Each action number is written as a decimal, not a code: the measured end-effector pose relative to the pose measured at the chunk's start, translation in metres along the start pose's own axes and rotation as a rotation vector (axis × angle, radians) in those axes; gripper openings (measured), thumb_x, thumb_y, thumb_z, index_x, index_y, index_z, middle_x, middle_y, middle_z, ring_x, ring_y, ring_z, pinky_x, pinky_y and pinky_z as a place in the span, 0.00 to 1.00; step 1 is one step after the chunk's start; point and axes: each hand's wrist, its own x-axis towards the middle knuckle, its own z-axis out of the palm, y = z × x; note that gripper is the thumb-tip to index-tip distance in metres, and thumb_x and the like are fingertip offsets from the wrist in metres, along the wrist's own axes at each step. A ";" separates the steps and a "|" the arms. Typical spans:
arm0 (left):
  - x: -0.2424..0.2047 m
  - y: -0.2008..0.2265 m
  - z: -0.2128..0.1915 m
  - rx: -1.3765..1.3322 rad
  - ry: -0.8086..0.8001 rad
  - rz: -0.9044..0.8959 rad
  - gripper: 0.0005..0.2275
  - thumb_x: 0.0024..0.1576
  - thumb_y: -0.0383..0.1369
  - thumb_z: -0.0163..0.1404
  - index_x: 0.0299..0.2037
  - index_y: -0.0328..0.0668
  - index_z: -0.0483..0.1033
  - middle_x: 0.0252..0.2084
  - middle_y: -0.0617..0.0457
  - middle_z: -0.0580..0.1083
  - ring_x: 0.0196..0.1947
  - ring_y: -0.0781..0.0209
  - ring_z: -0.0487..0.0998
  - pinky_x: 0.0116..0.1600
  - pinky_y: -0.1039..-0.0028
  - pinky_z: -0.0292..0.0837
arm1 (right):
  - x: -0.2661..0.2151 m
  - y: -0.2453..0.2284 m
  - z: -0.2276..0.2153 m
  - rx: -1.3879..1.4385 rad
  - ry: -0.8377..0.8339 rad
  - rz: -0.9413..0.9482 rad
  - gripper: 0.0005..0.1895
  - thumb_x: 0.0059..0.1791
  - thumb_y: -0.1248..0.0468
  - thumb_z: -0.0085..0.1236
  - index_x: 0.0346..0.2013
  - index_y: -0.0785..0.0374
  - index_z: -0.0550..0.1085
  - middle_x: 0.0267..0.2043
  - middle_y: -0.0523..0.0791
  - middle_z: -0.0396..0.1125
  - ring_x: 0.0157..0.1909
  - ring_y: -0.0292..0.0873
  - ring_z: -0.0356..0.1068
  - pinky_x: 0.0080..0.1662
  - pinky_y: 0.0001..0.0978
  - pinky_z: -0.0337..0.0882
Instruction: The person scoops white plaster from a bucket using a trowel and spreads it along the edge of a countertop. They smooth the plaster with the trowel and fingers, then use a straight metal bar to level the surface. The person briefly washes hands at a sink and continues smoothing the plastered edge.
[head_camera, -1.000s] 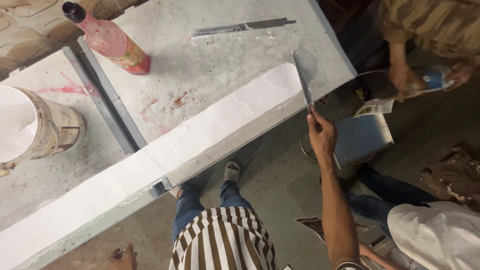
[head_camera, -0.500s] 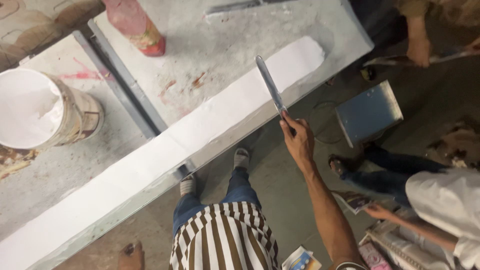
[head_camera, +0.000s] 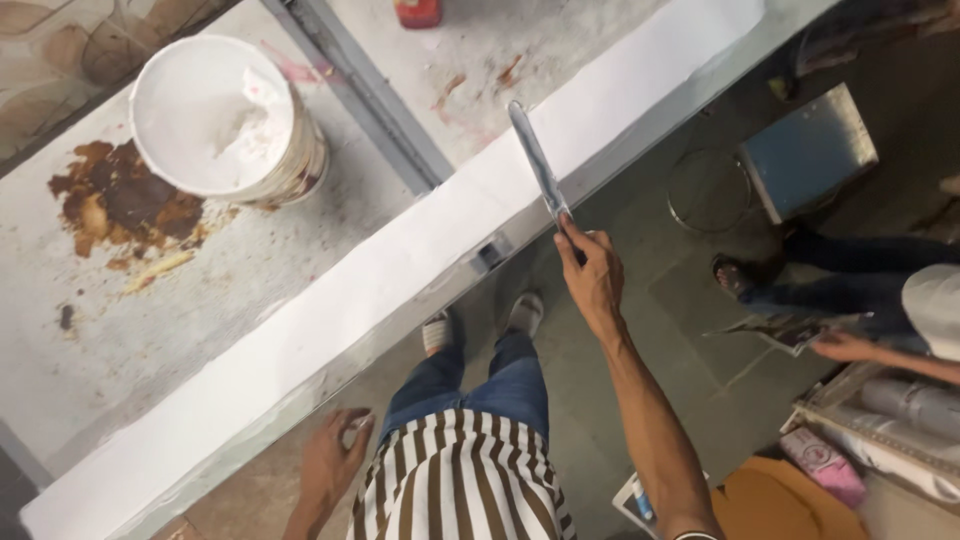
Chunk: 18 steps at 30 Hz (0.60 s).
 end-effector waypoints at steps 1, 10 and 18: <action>-0.003 0.003 -0.009 0.050 0.033 0.126 0.14 0.58 0.44 0.51 0.46 0.48 0.84 0.48 0.50 0.81 0.47 0.51 0.82 0.53 0.63 0.74 | -0.014 -0.009 0.006 -0.006 -0.015 0.008 0.19 0.53 0.53 0.61 0.58 0.47 0.78 0.35 0.44 0.66 0.34 0.43 0.67 0.38 0.39 0.69; 0.048 0.099 -0.029 0.182 0.321 0.799 0.29 0.61 0.54 0.47 0.69 0.48 0.68 0.68 0.52 0.70 0.74 0.53 0.56 0.73 0.47 0.37 | -0.110 -0.081 0.062 -0.028 -0.049 -0.035 0.19 0.52 0.53 0.61 0.59 0.47 0.78 0.36 0.46 0.66 0.36 0.47 0.69 0.39 0.41 0.70; 0.066 0.055 -0.022 0.352 0.289 0.952 0.30 0.65 0.56 0.38 0.68 0.42 0.68 0.69 0.52 0.69 0.78 0.55 0.51 0.78 0.49 0.29 | -0.204 -0.135 0.117 0.003 0.003 -0.121 0.20 0.50 0.63 0.63 0.57 0.50 0.77 0.44 0.48 0.69 0.42 0.54 0.73 0.42 0.44 0.72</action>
